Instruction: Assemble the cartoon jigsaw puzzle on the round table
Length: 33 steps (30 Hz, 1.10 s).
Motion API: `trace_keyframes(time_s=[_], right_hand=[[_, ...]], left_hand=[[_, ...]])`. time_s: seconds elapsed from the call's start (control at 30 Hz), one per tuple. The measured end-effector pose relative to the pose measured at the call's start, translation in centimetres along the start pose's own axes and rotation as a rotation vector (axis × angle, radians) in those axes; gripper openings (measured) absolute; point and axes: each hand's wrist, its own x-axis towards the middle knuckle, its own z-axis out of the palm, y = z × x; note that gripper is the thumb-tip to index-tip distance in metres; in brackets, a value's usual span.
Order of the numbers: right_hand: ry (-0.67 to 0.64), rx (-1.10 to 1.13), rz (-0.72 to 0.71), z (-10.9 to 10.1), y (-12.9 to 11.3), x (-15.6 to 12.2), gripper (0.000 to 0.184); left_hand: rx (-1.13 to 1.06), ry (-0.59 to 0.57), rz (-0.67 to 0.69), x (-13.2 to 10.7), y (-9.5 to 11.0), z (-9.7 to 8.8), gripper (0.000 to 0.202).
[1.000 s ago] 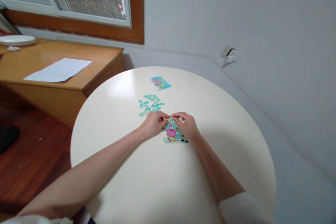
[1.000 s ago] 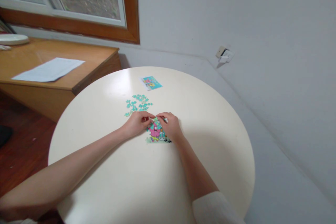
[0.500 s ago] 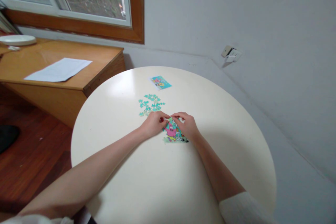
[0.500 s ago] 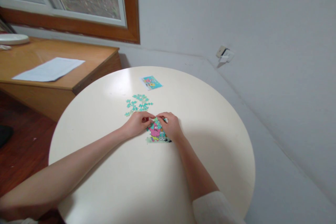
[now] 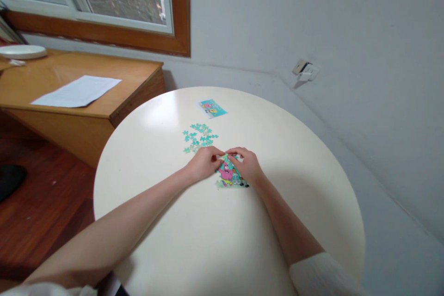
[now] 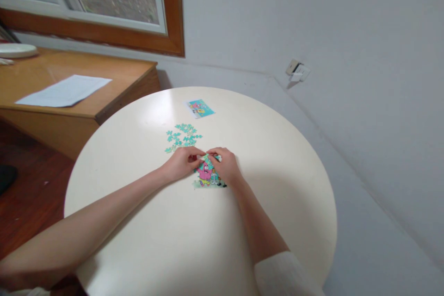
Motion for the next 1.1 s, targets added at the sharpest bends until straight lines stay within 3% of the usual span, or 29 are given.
trace_keyframes(time_s=[0.43,0.8,1.1], right_hand=[[-0.017,-0.021,-0.031,-0.1,0.1,0.2,0.012],[-0.001,-0.011,-0.041,0.1,0.1,0.2,0.009],[0.213,0.438,0.282,-0.7,1.4,0.8,0.02]], left_hand=[[0.043,-0.024,0.023,0.0,0.3,-0.2,0.033],[0.045,-0.005,0.083,0.1,-0.8,0.6,0.026],[0.08,-0.005,0.104,0.1,-0.3,0.4,0.022]])
